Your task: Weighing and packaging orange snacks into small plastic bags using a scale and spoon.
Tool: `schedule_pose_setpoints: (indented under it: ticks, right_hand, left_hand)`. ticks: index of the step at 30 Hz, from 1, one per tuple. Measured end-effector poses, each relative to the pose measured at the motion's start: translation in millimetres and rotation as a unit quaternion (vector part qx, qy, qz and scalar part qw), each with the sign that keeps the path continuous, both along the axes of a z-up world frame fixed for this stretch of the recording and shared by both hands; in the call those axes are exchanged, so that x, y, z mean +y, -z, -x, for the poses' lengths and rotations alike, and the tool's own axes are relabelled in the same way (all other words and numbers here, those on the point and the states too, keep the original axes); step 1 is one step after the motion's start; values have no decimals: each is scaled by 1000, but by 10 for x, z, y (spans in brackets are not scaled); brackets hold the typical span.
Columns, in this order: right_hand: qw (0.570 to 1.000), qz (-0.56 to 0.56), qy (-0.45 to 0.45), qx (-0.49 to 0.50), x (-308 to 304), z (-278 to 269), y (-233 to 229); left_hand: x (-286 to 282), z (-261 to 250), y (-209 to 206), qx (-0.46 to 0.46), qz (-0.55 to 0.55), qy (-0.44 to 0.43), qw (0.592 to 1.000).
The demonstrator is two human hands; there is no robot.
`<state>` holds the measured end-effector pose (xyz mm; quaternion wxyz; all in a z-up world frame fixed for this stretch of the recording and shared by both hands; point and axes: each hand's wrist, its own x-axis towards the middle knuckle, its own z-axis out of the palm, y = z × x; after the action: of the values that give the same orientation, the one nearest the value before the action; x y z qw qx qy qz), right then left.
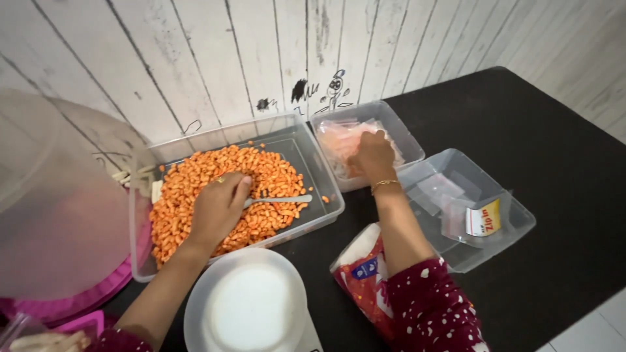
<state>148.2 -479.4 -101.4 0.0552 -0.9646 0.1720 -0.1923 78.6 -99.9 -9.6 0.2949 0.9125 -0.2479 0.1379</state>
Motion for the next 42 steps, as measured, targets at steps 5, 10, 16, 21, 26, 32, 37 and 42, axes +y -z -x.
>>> schedule_pose_setpoints:
  ticks: [5, 10, 16, 21, 26, 32, 37, 42]
  right_hand:
    - [1000, 22, -7, -18, -360, -389, 448]
    - [992, -56, 65, 89, -428, -458, 209]
    - [973, -204, -1, -106, -417, -146, -239]
    - [774, -545, 69, -316, 105, 234, -963]
    - [729, -624, 19, -281, 172, 247, -1059]
    - [695, -687, -130, -170, 825, 385, -1529]
    - [659, -705, -250, -75, 1392, 513, -1669]
    - [698, -683, -213, -31, 1572, 374, -1461]
  left_hand:
    - [15, -27, 29, -7, 3, 16, 1000]
    - [14, 12, -11, -14, 13, 35, 999]
    - [2, 24, -31, -16, 14, 39, 999]
    - [-7, 17, -8, -3, 17, 44, 999]
    - [-8, -7, 8, -11, 13, 48, 999]
    - [-53, -65, -62, 148, 151, 50, 976]
    - [-135, -190, -169, 324, 394, 89, 856]
    - [14, -199, -305, 317, 436, 32, 842]
